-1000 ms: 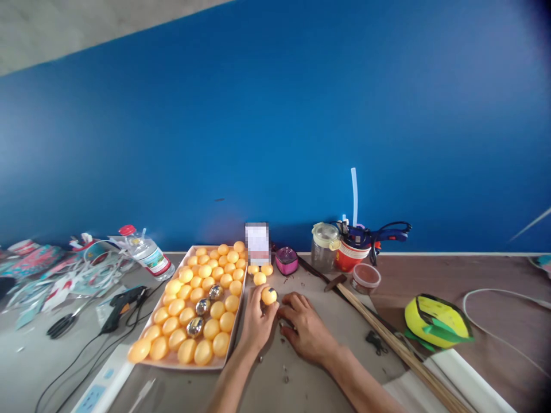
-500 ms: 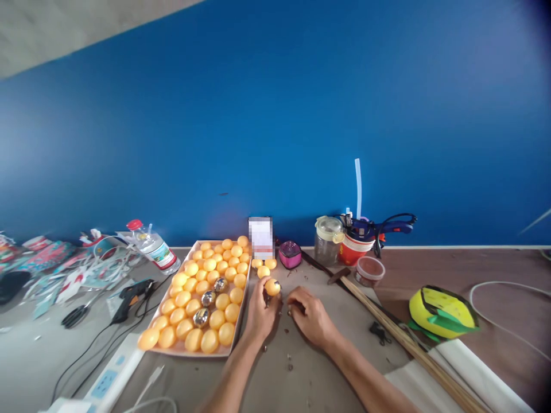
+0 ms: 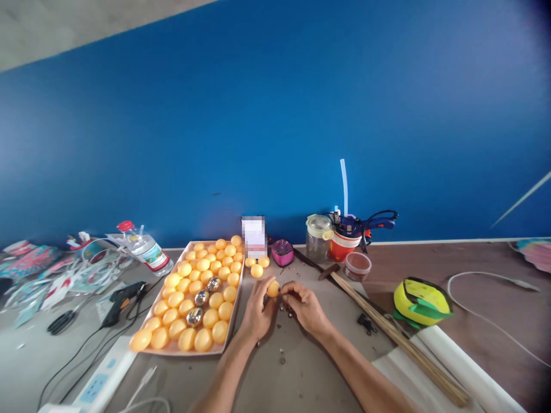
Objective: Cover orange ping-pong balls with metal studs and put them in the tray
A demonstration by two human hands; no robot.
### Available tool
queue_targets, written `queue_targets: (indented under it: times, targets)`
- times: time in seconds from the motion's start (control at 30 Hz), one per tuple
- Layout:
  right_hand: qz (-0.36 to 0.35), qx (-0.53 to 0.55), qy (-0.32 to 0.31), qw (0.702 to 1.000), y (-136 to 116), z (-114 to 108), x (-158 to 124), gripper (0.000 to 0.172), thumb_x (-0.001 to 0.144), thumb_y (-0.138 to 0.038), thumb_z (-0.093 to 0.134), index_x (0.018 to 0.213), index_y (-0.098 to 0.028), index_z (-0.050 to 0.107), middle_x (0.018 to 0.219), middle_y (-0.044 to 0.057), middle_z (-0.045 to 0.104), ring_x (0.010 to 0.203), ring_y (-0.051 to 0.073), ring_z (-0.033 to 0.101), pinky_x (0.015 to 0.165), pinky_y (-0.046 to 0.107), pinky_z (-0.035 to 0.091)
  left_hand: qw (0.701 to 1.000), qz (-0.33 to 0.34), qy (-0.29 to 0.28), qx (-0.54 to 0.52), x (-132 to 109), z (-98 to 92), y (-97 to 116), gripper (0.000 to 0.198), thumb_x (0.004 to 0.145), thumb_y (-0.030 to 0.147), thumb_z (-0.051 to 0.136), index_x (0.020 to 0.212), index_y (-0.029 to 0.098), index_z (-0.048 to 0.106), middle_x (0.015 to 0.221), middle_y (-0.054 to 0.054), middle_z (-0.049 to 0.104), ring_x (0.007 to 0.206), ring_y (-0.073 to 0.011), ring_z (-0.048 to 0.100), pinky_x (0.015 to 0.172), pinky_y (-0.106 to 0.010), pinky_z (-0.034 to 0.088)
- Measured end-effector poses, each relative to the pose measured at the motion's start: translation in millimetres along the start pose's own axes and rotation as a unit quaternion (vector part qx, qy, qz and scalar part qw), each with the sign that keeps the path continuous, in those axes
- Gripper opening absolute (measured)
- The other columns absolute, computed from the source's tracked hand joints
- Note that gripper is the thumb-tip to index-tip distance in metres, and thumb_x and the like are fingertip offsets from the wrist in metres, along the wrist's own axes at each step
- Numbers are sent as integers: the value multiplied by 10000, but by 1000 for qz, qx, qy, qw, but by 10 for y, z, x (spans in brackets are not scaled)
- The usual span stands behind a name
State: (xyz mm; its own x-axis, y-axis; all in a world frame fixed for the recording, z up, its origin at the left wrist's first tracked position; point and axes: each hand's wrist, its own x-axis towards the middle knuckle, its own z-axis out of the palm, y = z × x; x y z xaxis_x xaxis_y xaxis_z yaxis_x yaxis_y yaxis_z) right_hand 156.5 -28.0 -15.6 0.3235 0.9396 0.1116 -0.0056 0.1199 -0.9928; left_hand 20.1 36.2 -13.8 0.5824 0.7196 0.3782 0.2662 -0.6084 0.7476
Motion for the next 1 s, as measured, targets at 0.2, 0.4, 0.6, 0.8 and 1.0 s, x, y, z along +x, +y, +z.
queue_targets:
  times: [0.2, 0.4, 0.6, 0.8, 1.0]
  targets:
    - [36, 29, 2, 999, 48, -6, 32, 101, 685, -281, 549, 732, -193, 566, 573, -32, 522, 514, 110, 466, 503, 230, 392, 1000, -23, -12, -1, 0, 12, -7, 391, 810, 183, 488, 1201, 195, 485, 1164, -93, 575, 1081, -203, 536, 932, -384, 438]
    - [69, 59, 11, 996, 102, -9, 53, 113, 660, -277, 566, 736, -196, 553, 575, -39, 525, 511, 114, 479, 513, 240, 397, 999, -45, -8, 9, -3, 13, 6, 401, 791, 198, 520, 1190, 189, 479, 1135, -86, 588, 1045, -205, 554, 900, -368, 457]
    - [40, 33, 0, 999, 13, -66, 50, 66, 665, -244, 568, 687, -182, 573, 689, -15, 541, 594, 110, 482, 563, 229, 392, 999, -36, -18, -2, -3, 17, -3, 394, 779, 169, 521, 1171, 196, 503, 1107, -79, 603, 1004, -198, 569, 886, -360, 465]
    - [110, 101, -32, 988, -71, -103, 57, 130, 662, -298, 604, 687, -183, 548, 559, -52, 498, 499, 90, 435, 508, 215, 340, 999, -33, -21, 1, 6, 11, 23, 395, 767, 153, 533, 1158, 206, 525, 1111, -71, 612, 1032, -202, 560, 905, -354, 456]
    - [152, 127, -37, 979, -84, -120, 67, 206, 628, -340, 651, 713, -175, 561, 561, -47, 537, 509, 93, 466, 527, 222, 354, 999, -36, -23, -11, -2, 8, 31, 390, 773, 151, 535, 1159, 203, 520, 1105, -67, 612, 1016, -192, 568, 902, -351, 454]
